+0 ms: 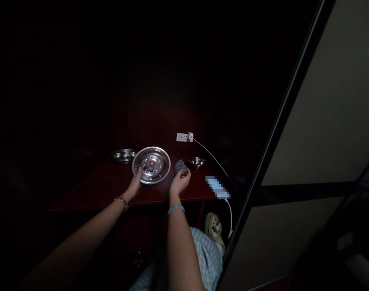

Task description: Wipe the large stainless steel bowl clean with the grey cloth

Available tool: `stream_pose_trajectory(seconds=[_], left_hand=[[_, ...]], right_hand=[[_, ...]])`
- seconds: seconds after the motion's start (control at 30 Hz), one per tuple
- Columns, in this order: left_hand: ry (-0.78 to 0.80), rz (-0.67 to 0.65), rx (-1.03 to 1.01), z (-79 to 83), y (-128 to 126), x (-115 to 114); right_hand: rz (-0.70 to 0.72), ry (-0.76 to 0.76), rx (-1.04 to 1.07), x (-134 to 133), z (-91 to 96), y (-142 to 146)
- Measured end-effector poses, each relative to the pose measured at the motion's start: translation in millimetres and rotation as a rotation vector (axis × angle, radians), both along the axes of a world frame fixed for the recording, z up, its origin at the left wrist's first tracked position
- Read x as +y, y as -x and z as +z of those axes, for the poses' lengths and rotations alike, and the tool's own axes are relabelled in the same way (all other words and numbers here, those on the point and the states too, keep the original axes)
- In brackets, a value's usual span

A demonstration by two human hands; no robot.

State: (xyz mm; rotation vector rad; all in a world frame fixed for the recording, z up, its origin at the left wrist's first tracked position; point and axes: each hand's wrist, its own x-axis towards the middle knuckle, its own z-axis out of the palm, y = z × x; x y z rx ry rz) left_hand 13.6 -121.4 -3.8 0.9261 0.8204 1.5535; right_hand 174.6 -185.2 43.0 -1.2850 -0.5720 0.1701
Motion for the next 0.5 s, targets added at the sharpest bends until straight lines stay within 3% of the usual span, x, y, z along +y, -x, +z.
stream_pose_trajectory(seconds=[0.1, 0.3, 0.5], left_hand=[[0.051, -0.028, -0.025, 4.3, 0.6, -4.4], [0.071, -0.044, -0.022, 16.7, 1.1, -17.3], [0.125, -0.070, 0.002, 28.0, -1.1, -31.1]], right_hand=[[0.113, 0.021, 0.044, 1.8, -2.5, 3.5], [0.249, -0.036, -0.216, -2.5, -2.5, 16.5], [0.350, 0.099, -0.297, -0.3, -10.2, 21.7]])
